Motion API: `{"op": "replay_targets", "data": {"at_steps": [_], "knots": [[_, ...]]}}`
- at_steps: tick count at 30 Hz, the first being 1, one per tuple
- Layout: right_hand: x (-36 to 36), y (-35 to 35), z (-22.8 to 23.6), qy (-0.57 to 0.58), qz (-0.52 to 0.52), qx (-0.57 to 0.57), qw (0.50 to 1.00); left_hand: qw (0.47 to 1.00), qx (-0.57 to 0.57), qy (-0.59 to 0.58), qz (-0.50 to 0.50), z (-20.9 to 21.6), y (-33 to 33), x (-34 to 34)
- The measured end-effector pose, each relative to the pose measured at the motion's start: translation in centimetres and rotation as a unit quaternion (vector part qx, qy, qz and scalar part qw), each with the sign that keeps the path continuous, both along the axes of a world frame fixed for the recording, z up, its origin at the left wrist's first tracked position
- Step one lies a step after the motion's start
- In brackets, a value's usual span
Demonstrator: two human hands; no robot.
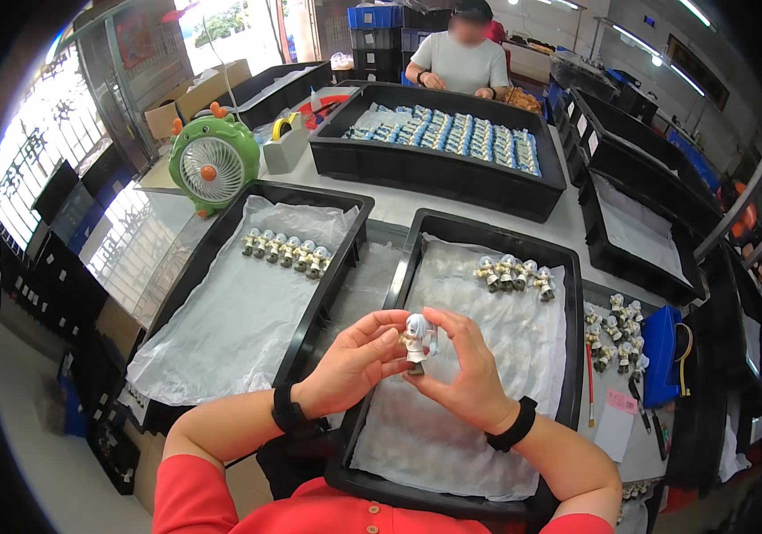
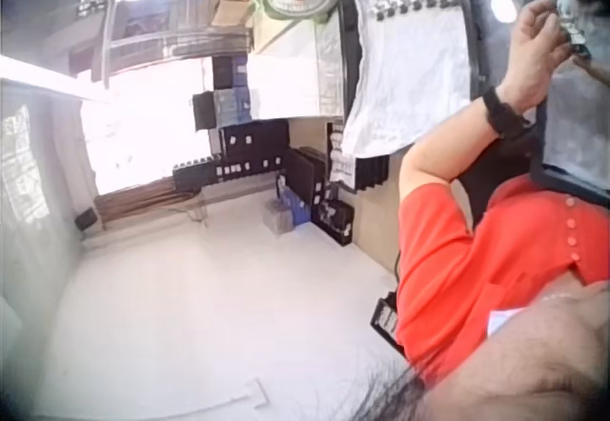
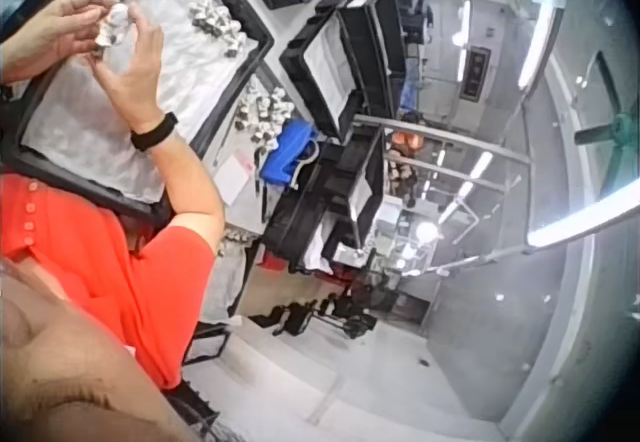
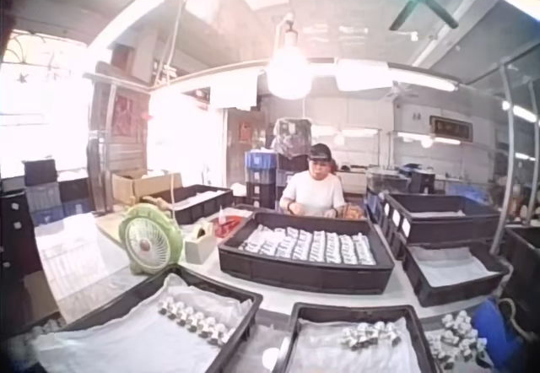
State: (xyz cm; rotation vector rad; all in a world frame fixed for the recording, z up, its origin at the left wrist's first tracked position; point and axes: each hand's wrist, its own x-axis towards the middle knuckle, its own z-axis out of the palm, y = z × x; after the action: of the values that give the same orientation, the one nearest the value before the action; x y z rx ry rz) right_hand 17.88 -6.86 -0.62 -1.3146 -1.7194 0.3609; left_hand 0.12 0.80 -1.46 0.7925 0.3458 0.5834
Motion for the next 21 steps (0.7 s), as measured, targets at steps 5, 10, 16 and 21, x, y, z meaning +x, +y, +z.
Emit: {"op": "replay_targets", "data": {"at_steps": [5, 10, 16, 21], "knots": [[-0.43, 0.39, 0.42, -0.164, -0.016, 0.108, 0.980, 0.997, 0.075, 0.020, -0.004, 0.17, -0.20, 0.11], [-0.49, 0.25, 0.28, -0.158, -0.002, 0.143, 0.977, 0.995, 0.094, 0.021, -0.024, 0.42, -0.19, 0.15], [-0.33, 0.38, 0.68, -0.117, 0.001, 0.123, 0.985, 0.996, 0.067, -0.014, -0.049, 0.88, -0.07, 0.24], [-0.26, 0.31, 0.89, -0.089, 0.010, 0.083, 0.993, 0.996, 0.025, -0.047, -0.069, 0.21, 0.26, 0.24]]}}
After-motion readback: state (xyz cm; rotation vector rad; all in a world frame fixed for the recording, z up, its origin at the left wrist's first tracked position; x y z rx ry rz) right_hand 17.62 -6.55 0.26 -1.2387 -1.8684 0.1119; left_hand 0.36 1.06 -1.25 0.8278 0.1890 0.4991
